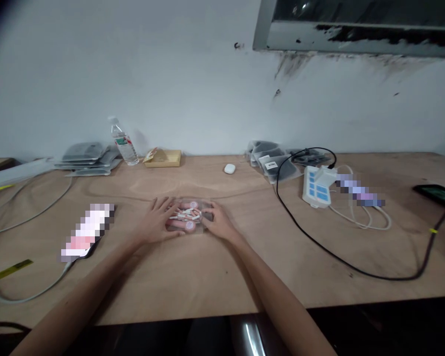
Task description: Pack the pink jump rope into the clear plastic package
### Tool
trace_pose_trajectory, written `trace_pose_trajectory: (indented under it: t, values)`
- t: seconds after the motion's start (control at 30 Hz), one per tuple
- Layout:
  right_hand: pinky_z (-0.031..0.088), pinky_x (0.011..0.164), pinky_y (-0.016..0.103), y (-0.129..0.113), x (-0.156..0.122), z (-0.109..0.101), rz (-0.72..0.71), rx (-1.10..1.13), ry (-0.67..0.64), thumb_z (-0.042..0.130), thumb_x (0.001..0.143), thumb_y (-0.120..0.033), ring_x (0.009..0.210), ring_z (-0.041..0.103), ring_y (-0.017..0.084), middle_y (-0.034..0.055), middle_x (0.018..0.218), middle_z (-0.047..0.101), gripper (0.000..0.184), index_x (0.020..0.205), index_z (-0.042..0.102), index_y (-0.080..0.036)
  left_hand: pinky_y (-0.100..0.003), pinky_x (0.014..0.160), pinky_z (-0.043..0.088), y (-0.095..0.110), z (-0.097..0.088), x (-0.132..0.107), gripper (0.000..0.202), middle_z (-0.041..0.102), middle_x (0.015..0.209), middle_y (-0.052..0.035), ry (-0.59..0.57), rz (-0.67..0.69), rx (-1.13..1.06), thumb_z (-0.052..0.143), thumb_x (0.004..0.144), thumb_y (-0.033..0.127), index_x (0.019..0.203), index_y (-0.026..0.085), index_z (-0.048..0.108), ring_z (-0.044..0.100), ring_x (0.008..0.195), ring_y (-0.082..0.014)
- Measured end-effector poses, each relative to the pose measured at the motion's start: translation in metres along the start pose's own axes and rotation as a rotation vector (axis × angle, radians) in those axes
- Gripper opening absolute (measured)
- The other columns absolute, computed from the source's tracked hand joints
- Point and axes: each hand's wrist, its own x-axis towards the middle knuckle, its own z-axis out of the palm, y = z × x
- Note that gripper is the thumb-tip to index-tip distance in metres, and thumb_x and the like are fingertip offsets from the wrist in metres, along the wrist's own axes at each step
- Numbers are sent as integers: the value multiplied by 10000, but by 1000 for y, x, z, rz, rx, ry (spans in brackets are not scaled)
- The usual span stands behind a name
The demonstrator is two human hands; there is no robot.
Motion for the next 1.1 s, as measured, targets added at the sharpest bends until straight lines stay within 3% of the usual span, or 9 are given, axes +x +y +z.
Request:
trace_pose_trajectory:
  t: [0.17, 0.4, 0.5, 0.63, 0.77, 0.9, 1.0, 1.1]
  values:
    - [509, 1021, 447, 5, 2, -10, 56, 4, 36, 655, 867, -327, 1183, 635, 281, 123, 1320, 641, 198, 947, 802, -221, -652, 1178, 206, -3, -1, -1, 928, 399, 1588, -143, 4, -21, -23, 566, 795, 806, 1520, 249, 408, 347, 1450, -410]
    - [513, 1000, 483, 27, 2, -47, 167, -54, 98, 696, 805, -368, 1111, 668, 304, 115, 1175, 718, 168, 789, 787, -228, -671, 1179, 190, -12, -5, -1, 923, 353, 1612, -173, -27, -41, -42, 549, 810, 803, 1508, 212, 433, 301, 1483, -421]
    - [493, 1033, 488, 29, -1, -59, 175, 20, 72, 676, 804, -363, 1133, 658, 300, 99, 1197, 715, 229, 963, 775, -230, -672, 1181, 180, -13, -5, -1, 936, 342, 1617, -181, -44, -40, -27, 533, 820, 803, 1521, 193, 415, 283, 1491, -425]
    - [410, 1136, 491, 23, -3, -62, 105, 169, 14, 673, 831, -399, 1330, 538, 296, 64, 1418, 597, 540, 1354, 600, -286, -664, 1181, 188, -11, -5, -2, 915, 356, 1611, -174, -20, -37, -9, 528, 823, 801, 1513, 208, 431, 299, 1485, -421]
    - [305, 1196, 555, 14, -4, -53, -61, 99, -154, 643, 884, -458, 1460, 384, 327, 82, 1545, 471, 574, 1422, 544, -285, -658, 1179, 199, -10, -5, -3, 932, 363, 1605, -183, -12, -25, 4, 504, 824, 819, 1514, 196, 433, 315, 1476, -424]
    - [245, 1205, 613, 8, -5, -48, -118, -98, -259, 612, 920, -505, 1525, 246, 358, 128, 1623, 355, 671, 1522, 436, -264, -648, 1181, 205, -10, -5, -4, 928, 362, 1609, -172, 2, -18, 8, 485, 826, 827, 1516, 209, 430, 318, 1474, -424]
    - [279, 1196, 601, 4, -6, -48, -111, -196, -275, 611, 921, -530, 1513, 277, 363, 149, 1629, 334, 723, 1549, 399, -241, -644, 1183, 204, -10, -6, -4, 924, 367, 1606, -168, 3, -5, 7, 484, 824, 829, 1510, 212, 435, 325, 1470, -423]
    - [351, 1170, 555, 1, -5, -49, -124, -277, -262, 666, 885, -518, 1454, 387, 351, 147, 1603, 380, 722, 1518, 456, -242, -651, 1184, 191, -10, -7, -4, 936, 364, 1605, -180, -4, -3, -1, 487, 822, 829, 1514, 203, 424, 318, 1472, -430]
